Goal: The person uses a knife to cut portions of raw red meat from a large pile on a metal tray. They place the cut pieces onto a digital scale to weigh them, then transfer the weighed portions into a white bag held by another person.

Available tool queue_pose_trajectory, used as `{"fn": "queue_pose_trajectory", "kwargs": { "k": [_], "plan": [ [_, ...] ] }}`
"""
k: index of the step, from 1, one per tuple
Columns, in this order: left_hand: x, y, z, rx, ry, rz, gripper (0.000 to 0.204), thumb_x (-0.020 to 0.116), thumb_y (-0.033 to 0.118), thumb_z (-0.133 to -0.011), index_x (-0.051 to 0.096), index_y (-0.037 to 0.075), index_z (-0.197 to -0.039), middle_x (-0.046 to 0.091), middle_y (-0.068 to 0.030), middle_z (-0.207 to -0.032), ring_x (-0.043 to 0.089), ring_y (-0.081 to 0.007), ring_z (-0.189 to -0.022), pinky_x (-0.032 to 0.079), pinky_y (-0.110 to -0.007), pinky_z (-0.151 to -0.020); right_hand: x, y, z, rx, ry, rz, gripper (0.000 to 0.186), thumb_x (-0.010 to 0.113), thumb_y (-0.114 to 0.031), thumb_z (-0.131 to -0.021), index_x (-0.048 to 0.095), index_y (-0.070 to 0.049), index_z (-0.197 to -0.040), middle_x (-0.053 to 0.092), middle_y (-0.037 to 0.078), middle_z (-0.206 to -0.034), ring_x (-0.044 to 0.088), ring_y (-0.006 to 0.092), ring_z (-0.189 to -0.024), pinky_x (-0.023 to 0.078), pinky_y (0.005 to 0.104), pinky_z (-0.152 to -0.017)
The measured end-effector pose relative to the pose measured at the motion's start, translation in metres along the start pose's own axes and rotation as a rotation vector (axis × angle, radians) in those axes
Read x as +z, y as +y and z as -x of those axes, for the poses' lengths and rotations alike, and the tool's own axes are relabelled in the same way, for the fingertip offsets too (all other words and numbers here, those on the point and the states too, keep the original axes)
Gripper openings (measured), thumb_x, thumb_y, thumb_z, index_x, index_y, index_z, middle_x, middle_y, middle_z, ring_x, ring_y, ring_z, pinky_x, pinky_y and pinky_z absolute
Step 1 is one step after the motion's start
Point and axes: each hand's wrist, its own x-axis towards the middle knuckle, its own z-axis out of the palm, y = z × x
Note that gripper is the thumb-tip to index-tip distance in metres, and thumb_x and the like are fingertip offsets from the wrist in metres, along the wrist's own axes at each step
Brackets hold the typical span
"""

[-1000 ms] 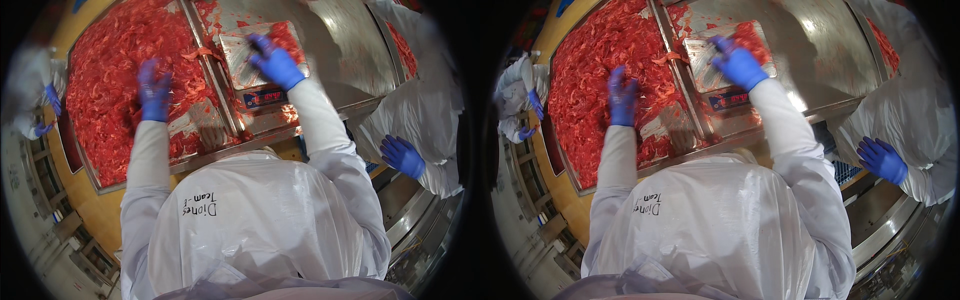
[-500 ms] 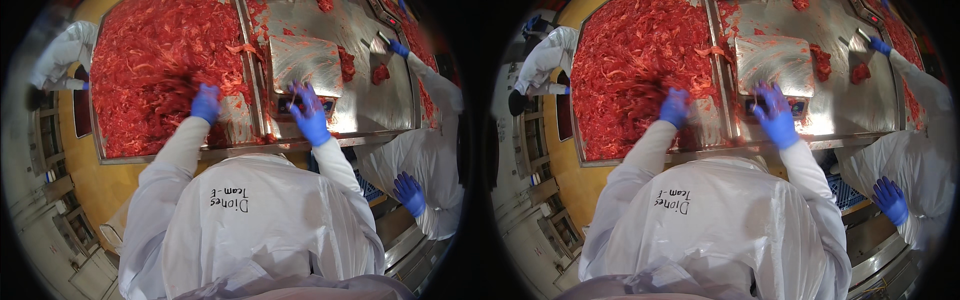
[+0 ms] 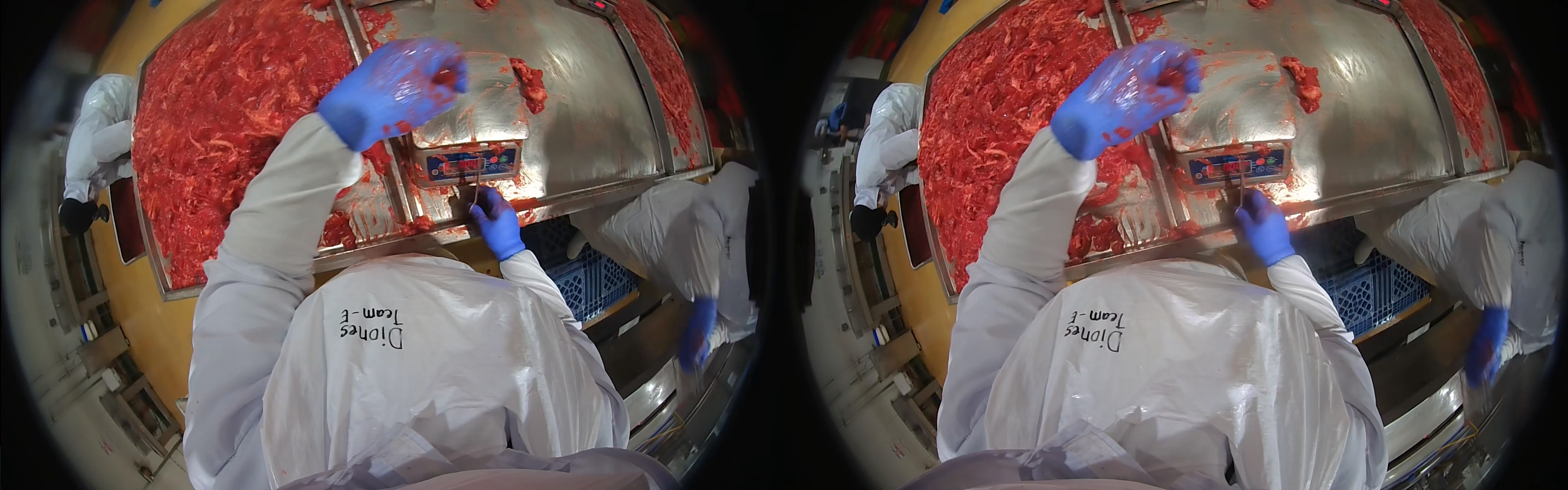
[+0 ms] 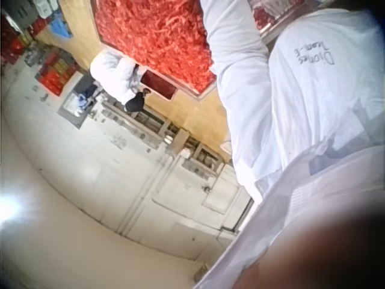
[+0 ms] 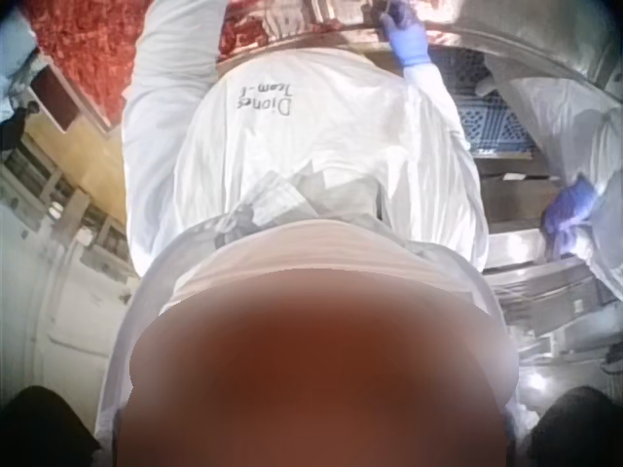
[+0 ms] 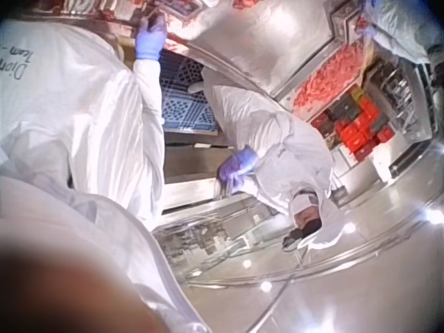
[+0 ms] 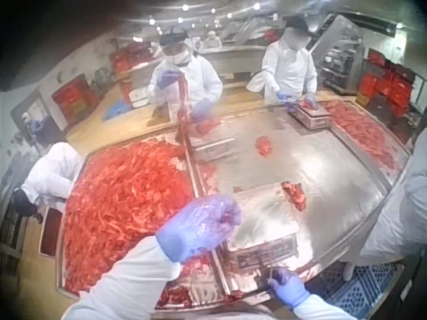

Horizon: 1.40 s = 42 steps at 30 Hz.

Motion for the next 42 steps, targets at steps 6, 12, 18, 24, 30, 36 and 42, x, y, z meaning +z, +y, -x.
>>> {"fn": "queue_pose_trajectory", "kwargs": {
  "k": [6,12,18,24,30,36,42],
  "plan": [
    [0.044,-0.046,-0.055,0.697,0.137,-0.285,0.036,0.066,0.008,-0.086,0.071,0.008,-0.121,0.067,-0.0129,-0.115,0.070,-0.0301,-0.096,0.057,-0.043,-0.084,-0.003,-0.005,-0.006,0.162,-0.045,-0.481,0.041,0.073,-0.011,-0.095,0.063,0.000,-0.132,0.071,0.011,-0.119,0.068,0.0214,-0.107,0.054,0.0343,-0.095],
    [0.012,-0.139,-0.024,-0.042,0.135,-0.421,0.043,0.072,0.017,-0.085,0.068,0.006,-0.126,0.065,-0.0163,-0.126,0.061,-0.0365,-0.125,0.050,-0.044,-0.106,-0.018,-0.089,-0.047,0.154,-0.264,-0.762,0.034,0.076,-0.011,-0.095,0.066,0.000,-0.125,0.071,0.006,-0.107,0.066,0.0135,-0.097,0.053,0.0295,-0.091],
    [0.092,-0.161,0.010,-0.304,-0.019,-0.455,0.034,0.061,0.030,-0.094,0.068,0.000,-0.110,0.068,-0.0235,-0.110,0.064,-0.0457,-0.112,0.052,-0.051,-0.093,-0.035,-0.079,-0.082,0.227,-0.278,-0.848,0.027,0.072,-0.020,-0.099,0.066,0.000,-0.117,0.070,0.005,-0.097,0.067,0.0154,-0.089,0.053,0.0300,-0.088],
    [0.099,-0.137,0.042,-0.028,0.063,-0.049,0.020,0.061,0.018,-0.100,0.063,-0.001,-0.106,0.067,-0.0219,-0.096,0.069,-0.0377,-0.092,0.054,-0.045,-0.085,-0.034,-0.066,-0.059,0.215,-0.622,-1.046,0.041,0.069,-0.035,-0.103,0.062,0.000,-0.122,0.070,0.008,-0.094,0.067,0.0187,-0.091,0.054,0.0346,-0.090],
    [0.099,-0.121,0.044,-0.011,-0.016,-0.229,0.021,0.059,0.024,-0.098,0.062,0.004,-0.101,0.065,-0.0216,-0.088,0.064,-0.0456,-0.087,0.052,-0.052,-0.076,-0.012,-0.081,-0.091,0.303,-0.527,-1.217,0.024,0.072,-0.019,-0.101,0.066,-0.001,-0.115,0.070,0.006,-0.091,0.068,0.0159,-0.085,0.056,0.0322,-0.085],
    [0.103,-0.142,0.052,0.012,-0.029,-0.028,0.022,0.059,0.024,-0.097,0.062,0.003,-0.101,0.066,-0.0214,-0.092,0.064,-0.0453,-0.093,0.052,-0.052,-0.080,-0.020,-0.120,-0.085,0.346,-0.456,-1.183,0.020,0.071,-0.016,-0.100,0.068,0.000,-0.112,0.068,0.006,-0.089,0.066,0.0154,-0.080,0.058,0.0333,-0.081],
    [0.093,-0.127,0.056,-0.126,-0.116,-0.055,0.024,0.058,0.024,-0.098,0.065,0.002,-0.104,0.067,-0.0221,-0.096,0.064,-0.0439,-0.093,0.053,-0.050,-0.082,-0.005,-0.108,-0.098,0.383,-0.431,-1.266,0.019,0.069,-0.014,-0.100,0.067,-0.001,-0.115,0.068,0.006,-0.089,0.066,0.0177,-0.081,0.058,0.0373,-0.082]
  ]
}}
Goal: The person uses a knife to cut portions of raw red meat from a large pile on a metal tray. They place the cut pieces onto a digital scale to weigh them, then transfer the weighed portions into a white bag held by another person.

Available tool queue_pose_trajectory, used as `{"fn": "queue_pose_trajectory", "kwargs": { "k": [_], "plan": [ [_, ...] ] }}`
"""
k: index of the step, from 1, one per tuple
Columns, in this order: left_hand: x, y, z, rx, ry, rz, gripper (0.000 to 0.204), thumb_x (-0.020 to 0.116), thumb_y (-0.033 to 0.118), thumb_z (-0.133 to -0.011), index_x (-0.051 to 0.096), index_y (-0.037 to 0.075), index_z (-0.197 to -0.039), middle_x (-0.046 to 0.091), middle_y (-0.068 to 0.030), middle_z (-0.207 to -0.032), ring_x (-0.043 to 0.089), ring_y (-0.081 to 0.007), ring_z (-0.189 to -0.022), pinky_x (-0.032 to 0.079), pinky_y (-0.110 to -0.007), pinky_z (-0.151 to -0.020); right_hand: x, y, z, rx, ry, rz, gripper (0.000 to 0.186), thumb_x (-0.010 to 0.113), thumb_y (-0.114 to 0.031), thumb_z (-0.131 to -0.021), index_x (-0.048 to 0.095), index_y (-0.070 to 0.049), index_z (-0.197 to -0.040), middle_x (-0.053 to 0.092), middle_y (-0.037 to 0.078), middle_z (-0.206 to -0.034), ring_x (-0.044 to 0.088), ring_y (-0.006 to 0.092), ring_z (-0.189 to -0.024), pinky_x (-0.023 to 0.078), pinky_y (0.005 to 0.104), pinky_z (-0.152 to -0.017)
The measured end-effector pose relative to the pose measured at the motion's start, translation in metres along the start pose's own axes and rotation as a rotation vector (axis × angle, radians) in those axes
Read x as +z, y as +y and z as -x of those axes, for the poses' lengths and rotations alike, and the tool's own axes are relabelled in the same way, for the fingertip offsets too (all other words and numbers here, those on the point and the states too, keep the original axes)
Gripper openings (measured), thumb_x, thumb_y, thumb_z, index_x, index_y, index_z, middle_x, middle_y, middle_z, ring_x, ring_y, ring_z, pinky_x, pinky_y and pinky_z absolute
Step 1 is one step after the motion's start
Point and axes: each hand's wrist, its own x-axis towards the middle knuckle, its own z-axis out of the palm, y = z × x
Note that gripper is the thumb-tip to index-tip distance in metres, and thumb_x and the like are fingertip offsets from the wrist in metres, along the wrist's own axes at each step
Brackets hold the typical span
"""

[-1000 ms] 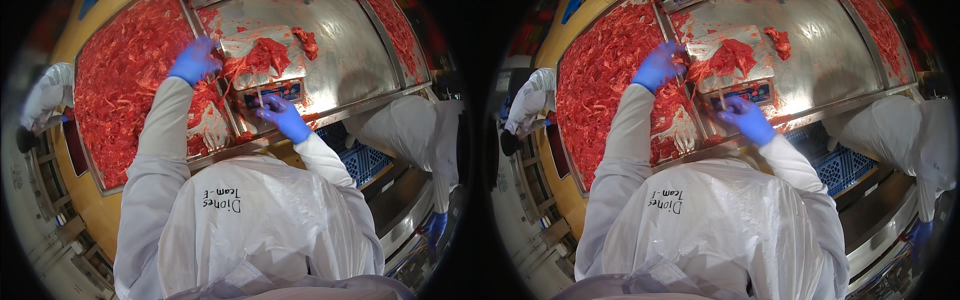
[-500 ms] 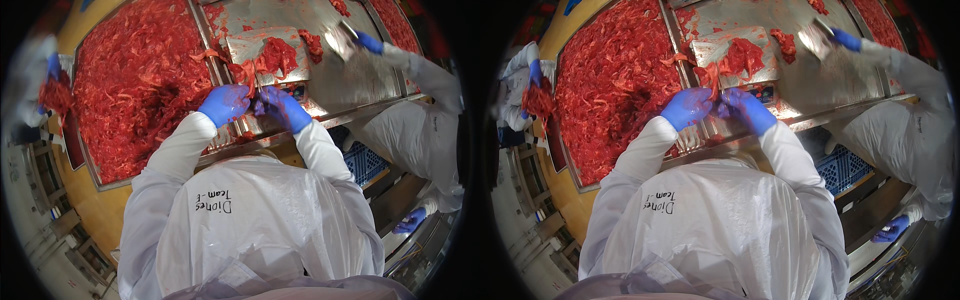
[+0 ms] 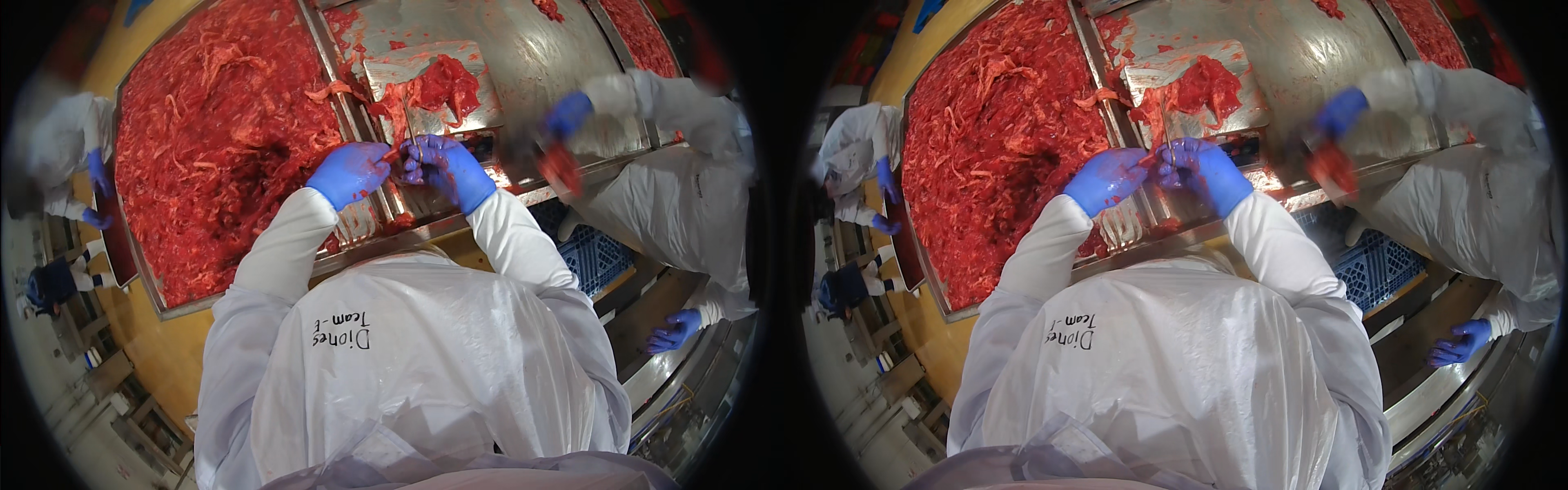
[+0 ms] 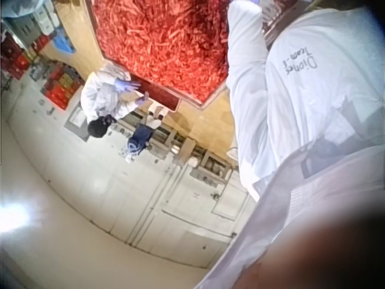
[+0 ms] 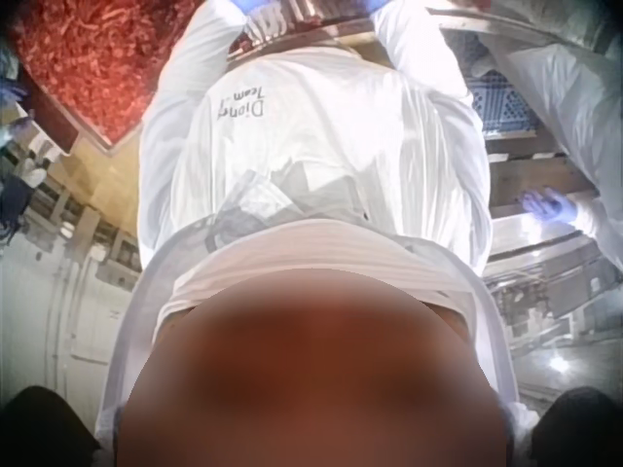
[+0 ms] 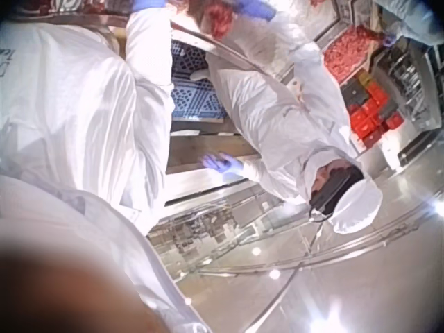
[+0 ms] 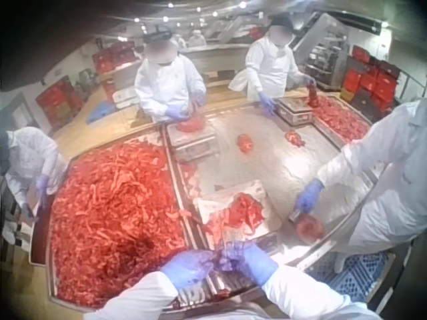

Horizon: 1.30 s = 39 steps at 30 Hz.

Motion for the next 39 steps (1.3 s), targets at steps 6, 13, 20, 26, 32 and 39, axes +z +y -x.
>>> {"fn": "queue_pose_trajectory", "kwargs": {
  "k": [6,13,20,26,32,39],
  "plan": [
    [0.014,-0.015,0.005,0.066,0.032,0.228,0.027,0.055,0.026,-0.099,0.065,0.002,-0.106,0.068,-0.0239,-0.094,0.064,-0.0444,-0.089,0.053,-0.049,-0.082,0.015,-0.027,-0.028,-0.064,0.011,-0.073,0.021,0.068,-0.017,-0.102,0.065,-0.001,-0.115,0.067,0.009,-0.096,0.064,0.0214,-0.081,0.057,0.0389,-0.081],
    [0.008,-0.038,0.014,-0.033,-0.005,0.061,0.024,0.063,0.021,-0.097,0.068,0.001,-0.109,0.068,-0.0246,-0.094,0.067,-0.0410,-0.086,0.054,-0.046,-0.079,0.027,-0.038,-0.026,0.054,-0.044,-0.128,0.029,0.068,-0.028,-0.103,0.063,0.000,-0.112,0.064,0.008,-0.090,0.062,0.0215,-0.079,0.054,0.0359,-0.076],
    [-0.010,-0.058,0.043,-0.133,-0.064,0.504,0.027,0.066,0.016,-0.100,0.068,-0.002,-0.119,0.072,-0.0119,-0.099,0.067,-0.0245,-0.085,0.055,-0.036,-0.081,0.016,-0.027,-0.023,0.032,0.053,0.187,0.026,0.073,-0.021,-0.097,0.064,-0.002,-0.112,0.067,0.004,-0.087,0.063,0.0159,-0.073,0.056,0.0335,-0.073],
    [-0.056,-0.148,0.091,-0.382,-0.124,-0.524,0.036,0.063,0.037,-0.094,0.072,0.010,-0.116,0.073,-0.0203,-0.115,0.069,-0.0433,-0.103,0.055,-0.051,-0.089,0.004,0.040,0.020,0.405,-0.211,0.939,0.023,0.079,-0.020,-0.091,0.077,-0.007,-0.110,0.072,0.002,-0.092,0.070,0.0114,-0.083,0.057,0.0273,-0.073],
    [-0.091,-0.096,0.079,-0.442,0.603,-0.061,0.032,0.074,0.019,-0.086,0.070,0.000,-0.112,0.070,-0.0231,-0.109,0.069,-0.0393,-0.104,0.055,-0.046,-0.093,-0.056,-0.025,0.087,-0.079,0.119,0.307,0.034,0.074,-0.027,-0.097,0.071,-0.001,-0.118,0.071,0.011,-0.094,0.071,0.0211,-0.094,0.057,0.0375,-0.091],
    [-0.035,0.011,-0.076,0.189,0.642,-0.307,0.021,0.074,0.010,-0.086,0.070,0.006,-0.107,0.069,-0.0152,-0.107,0.068,-0.0335,-0.102,0.055,-0.041,-0.093,0.007,-0.070,0.019,-0.146,0.004,0.422,0.037,0.063,-0.026,-0.104,0.066,0.004,-0.125,0.072,0.009,-0.093,0.070,0.0188,-0.087,0.056,0.0327,-0.089]
  ]
}}
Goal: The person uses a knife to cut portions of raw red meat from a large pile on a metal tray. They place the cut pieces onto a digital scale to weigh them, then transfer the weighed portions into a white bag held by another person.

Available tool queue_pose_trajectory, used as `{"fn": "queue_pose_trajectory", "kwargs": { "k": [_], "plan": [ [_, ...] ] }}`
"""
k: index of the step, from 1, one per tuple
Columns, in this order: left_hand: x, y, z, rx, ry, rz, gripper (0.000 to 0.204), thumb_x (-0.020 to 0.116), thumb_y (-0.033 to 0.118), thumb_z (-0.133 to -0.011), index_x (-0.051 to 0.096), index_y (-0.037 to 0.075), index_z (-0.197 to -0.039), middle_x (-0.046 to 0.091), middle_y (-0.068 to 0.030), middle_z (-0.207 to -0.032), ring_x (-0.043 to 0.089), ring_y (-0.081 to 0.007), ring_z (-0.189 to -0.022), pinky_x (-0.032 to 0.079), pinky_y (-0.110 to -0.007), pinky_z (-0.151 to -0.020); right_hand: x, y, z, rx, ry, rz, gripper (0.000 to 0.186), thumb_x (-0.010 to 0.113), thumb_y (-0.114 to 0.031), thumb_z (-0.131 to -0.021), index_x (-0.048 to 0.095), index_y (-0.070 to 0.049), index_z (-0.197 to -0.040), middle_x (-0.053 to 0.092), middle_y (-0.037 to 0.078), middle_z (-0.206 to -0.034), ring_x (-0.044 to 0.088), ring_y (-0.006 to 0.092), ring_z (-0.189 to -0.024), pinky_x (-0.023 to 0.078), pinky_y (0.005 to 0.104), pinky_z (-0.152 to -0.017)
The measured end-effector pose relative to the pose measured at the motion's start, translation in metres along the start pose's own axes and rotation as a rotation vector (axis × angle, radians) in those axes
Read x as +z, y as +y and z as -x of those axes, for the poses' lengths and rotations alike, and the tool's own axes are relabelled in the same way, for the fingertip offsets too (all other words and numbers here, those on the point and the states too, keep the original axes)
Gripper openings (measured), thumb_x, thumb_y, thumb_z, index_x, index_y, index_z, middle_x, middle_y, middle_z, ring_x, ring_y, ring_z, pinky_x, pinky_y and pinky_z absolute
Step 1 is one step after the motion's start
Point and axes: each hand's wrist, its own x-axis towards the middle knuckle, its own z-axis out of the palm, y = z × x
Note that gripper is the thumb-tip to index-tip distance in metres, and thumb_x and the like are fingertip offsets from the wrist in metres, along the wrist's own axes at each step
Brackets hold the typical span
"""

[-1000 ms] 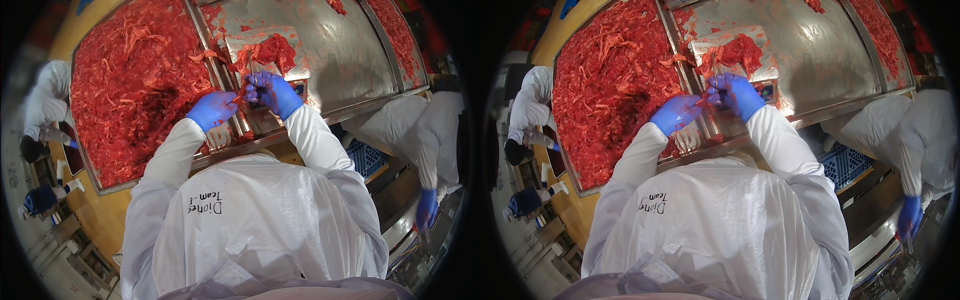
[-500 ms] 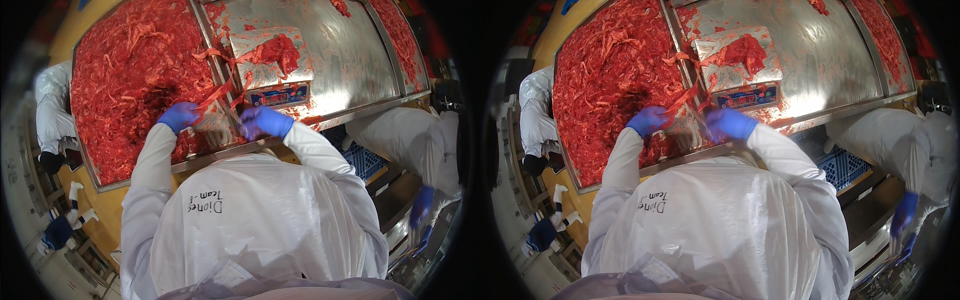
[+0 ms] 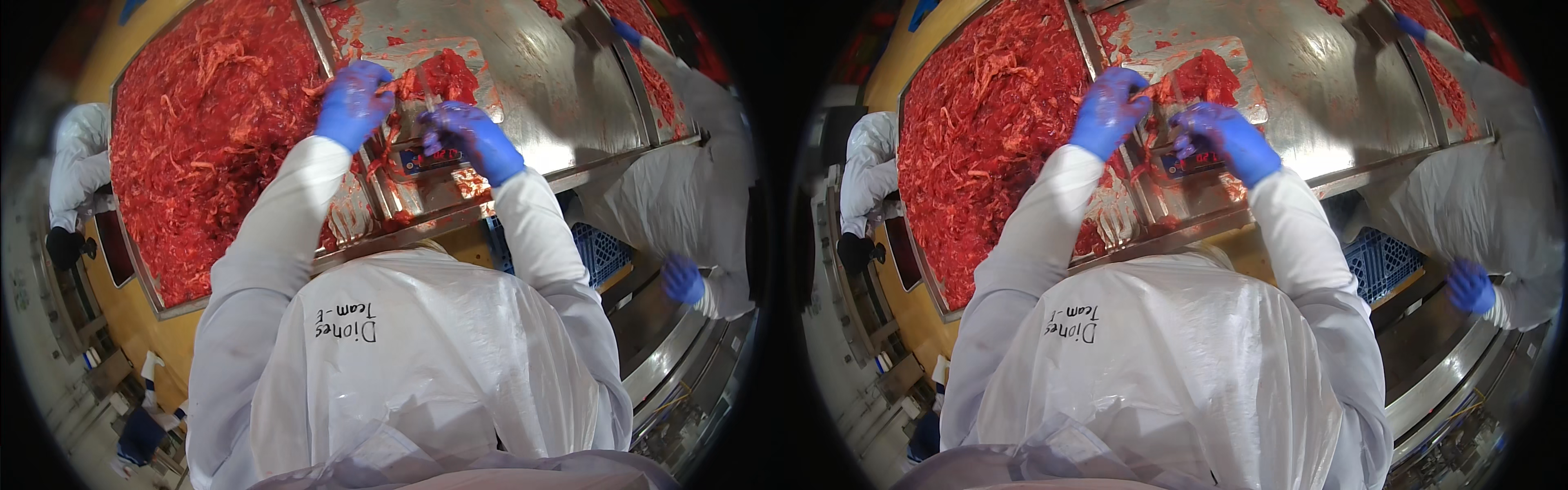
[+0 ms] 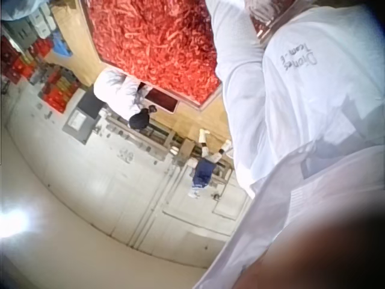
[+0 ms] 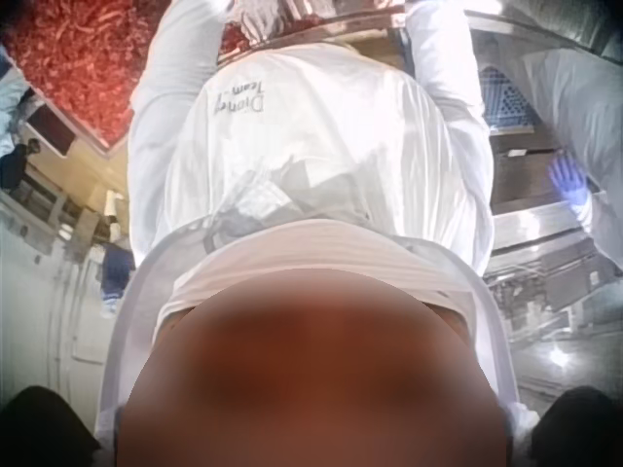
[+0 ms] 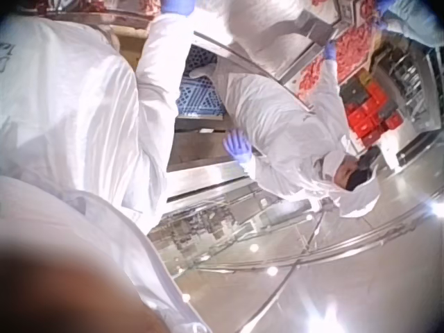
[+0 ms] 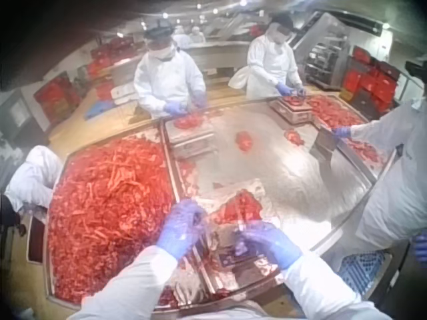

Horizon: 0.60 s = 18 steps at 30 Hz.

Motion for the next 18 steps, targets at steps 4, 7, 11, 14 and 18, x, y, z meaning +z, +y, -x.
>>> {"fn": "queue_pose_trajectory", "kwargs": {
  "k": [4,7,11,14,18],
  "plan": [
    [0.032,0.013,0.021,0.027,-0.086,-0.031,0.011,0.070,0.007,-0.085,0.068,0.005,-0.095,0.067,-0.0150,-0.097,0.067,-0.0352,-0.098,0.055,-0.044,-0.087,-0.015,0.032,0.014,0.041,0.182,0.068,0.035,0.067,-0.031,-0.103,0.066,0.002,-0.114,0.071,0.008,-0.093,0.070,0.0185,-0.089,0.056,0.0323,-0.090],
    [0.017,0.010,0.043,-0.050,-0.161,0.130,0.009,0.068,0.005,-0.083,0.067,0.007,-0.093,0.066,-0.0155,-0.094,0.066,-0.0365,-0.094,0.055,-0.045,-0.084,-0.031,0.048,0.047,0.022,0.107,0.039,0.049,0.066,-0.043,-0.103,0.063,0.001,-0.122,0.070,0.008,-0.095,0.069,0.0199,-0.094,0.054,0.0346,-0.094],
    [0.000,0.028,0.047,-0.008,-0.250,0.059,0.009,0.067,0.003,-0.082,0.066,0.007,-0.090,0.065,-0.0162,-0.093,0.065,-0.0378,-0.092,0.054,-0.046,-0.080,-0.028,0.076,0.049,0.059,-0.093,-0.035,0.067,0.063,-0.060,-0.100,0.058,0.000,-0.130,0.068,0.007,-0.097,0.067,0.0195,-0.098,0.052,0.0361,-0.098],
    [-0.002,0.034,0.050,0.012,-0.337,0.058,0.009,0.067,0.002,-0.081,0.065,0.006,-0.088,0.064,-0.0163,-0.092,0.065,-0.0383,-0.089,0.054,-0.046,-0.078,-0.014,0.068,0.028,0.125,-0.067,-0.230,0.052,0.069,-0.045,-0.100,0.062,0.001,-0.125,0.069,0.007,-0.097,0.067,0.0181,-0.091,0.054,0.0350,-0.091],
    [0.001,0.019,0.058,-0.125,-0.291,0.190,0.009,0.067,0.002,-0.079,0.064,0.004,-0.087,0.062,-0.0158,-0.090,0.064,-0.0364,-0.085,0.053,-0.044,-0.076,-0.015,0.055,0.016,0.181,-0.032,-0.231,0.030,0.074,-0.020,-0.098,0.066,0.001,-0.118,0.069,0.006,-0.095,0.067,0.0159,-0.083,0.056,0.0328,-0.083]
  ]
}}
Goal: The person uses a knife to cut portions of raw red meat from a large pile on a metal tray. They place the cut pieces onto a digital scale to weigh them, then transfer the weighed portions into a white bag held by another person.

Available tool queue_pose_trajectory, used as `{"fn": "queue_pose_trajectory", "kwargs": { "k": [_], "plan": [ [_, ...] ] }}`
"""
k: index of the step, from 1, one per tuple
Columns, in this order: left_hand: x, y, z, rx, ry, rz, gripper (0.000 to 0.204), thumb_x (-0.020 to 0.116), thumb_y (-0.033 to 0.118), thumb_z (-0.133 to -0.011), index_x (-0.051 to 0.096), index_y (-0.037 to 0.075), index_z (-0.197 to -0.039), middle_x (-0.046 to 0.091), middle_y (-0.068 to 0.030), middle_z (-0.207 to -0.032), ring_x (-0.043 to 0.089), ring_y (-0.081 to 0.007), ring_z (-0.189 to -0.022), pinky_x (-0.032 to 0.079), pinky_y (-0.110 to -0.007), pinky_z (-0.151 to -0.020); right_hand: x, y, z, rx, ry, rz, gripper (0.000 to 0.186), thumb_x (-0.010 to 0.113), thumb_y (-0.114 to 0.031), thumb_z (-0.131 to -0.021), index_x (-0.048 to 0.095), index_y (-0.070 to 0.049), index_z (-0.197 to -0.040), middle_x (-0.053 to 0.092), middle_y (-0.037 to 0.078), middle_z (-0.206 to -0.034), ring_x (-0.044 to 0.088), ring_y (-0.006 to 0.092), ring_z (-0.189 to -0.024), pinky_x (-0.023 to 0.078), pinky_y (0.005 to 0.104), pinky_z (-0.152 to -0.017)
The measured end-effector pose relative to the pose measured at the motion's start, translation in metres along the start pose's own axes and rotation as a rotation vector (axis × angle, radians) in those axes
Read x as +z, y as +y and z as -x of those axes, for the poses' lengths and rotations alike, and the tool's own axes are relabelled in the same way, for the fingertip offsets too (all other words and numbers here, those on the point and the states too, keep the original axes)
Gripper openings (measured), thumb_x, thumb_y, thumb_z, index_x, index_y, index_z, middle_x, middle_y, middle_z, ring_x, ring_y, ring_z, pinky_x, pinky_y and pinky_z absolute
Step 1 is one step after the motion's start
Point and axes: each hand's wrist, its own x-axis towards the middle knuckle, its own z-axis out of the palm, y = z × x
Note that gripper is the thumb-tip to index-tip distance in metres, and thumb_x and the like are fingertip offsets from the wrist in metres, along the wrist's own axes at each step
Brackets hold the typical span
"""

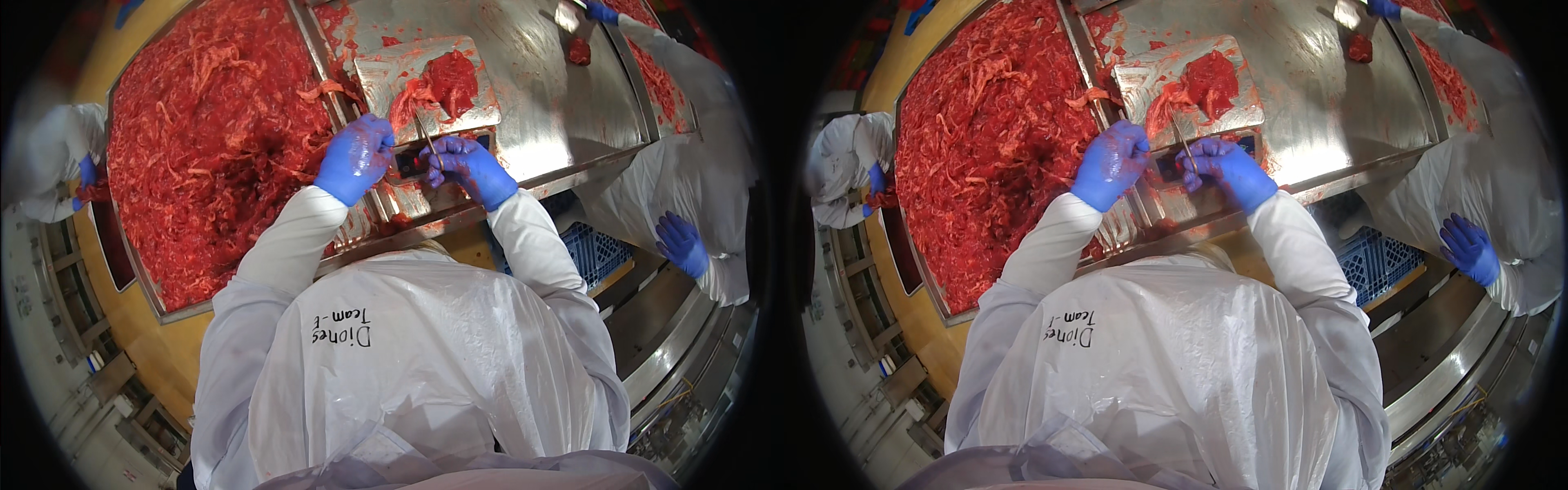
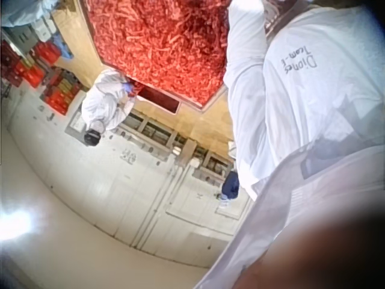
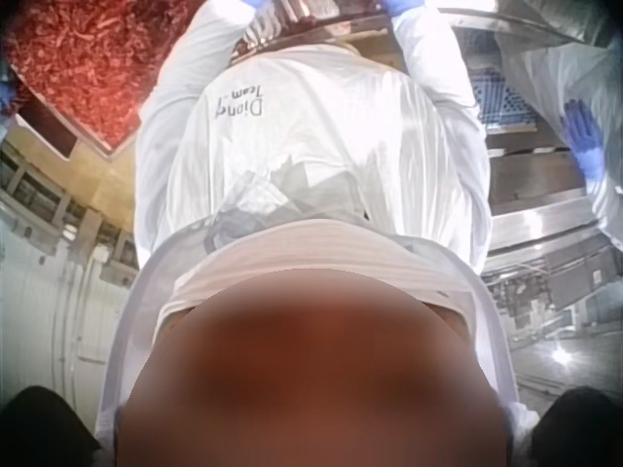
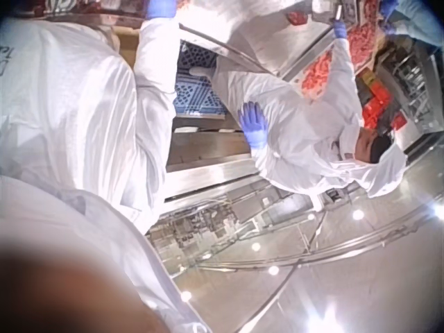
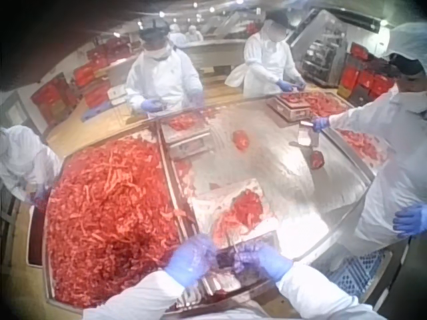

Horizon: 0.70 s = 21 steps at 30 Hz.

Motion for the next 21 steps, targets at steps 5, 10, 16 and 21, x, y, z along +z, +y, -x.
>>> {"fn": "queue_pose_trajectory", "kwargs": {
  "k": [5,10,16,21],
  "plan": [
    [-0.006,-0.007,0.010,-0.053,-0.030,0.114,0.011,0.071,0.006,-0.078,0.065,0.005,-0.087,0.065,-0.0151,-0.090,0.067,-0.0355,-0.086,0.054,-0.044,-0.079,-0.001,0.007,0.006,0.002,-0.001,0.168,0.030,0.073,-0.020,-0.098,0.066,0.001,-0.120,0.071,0.005,-0.096,0.068,0.0162,-0.081,0.056,0.0320,-0.083],
    [0.000,-0.002,0.011,-0.076,-0.097,0.164,0.011,0.070,0.004,-0.078,0.066,0.002,-0.089,0.067,-0.0165,-0.091,0.068,-0.0355,-0.085,0.055,-0.041,-0.077,0.013,-0.002,-0.020,-0.012,-0.015,0.031,0.030,0.073,-0.023,-0.099,0.068,0.001,-0.116,0.071,0.006,-0.096,0.069,0.0154,-0.080,0.057,0.0303,-0.082],
    [-0.008,-0.032,0.028,-0.236,-0.174,0.383,0.010,0.068,-0.001,-0.080,0.064,0.002,-0.089,0.063,-0.0084,-0.083,0.061,-0.0207,-0.074,0.052,-0.036,-0.070,0.017,-0.001,-0.011,0.059,-0.029,0.018,0.029,0.072,-0.022,-0.100,0.068,0.002,-0.117,0.072,0.007,-0.092,0.069,0.0158,-0.081,0.058,0.0324,-0.083],
    [-0.001,-0.034,0.048,-0.015,-0.317,0.332,0.010,0.069,0.006,-0.080,0.062,0.003,-0.087,0.063,-0.0136,-0.081,0.063,-0.0300,-0.076,0.051,-0.042,-0.071,0.011,-0.001,-0.029,-0.006,-0.013,0.031,0.025,0.073,-0.012,-0.097,0.069,0.002,-0.118,0.074,0.008,-0.097,0.070,0.0161,-0.080,0.059,0.0325,-0.081]
  ]
}}
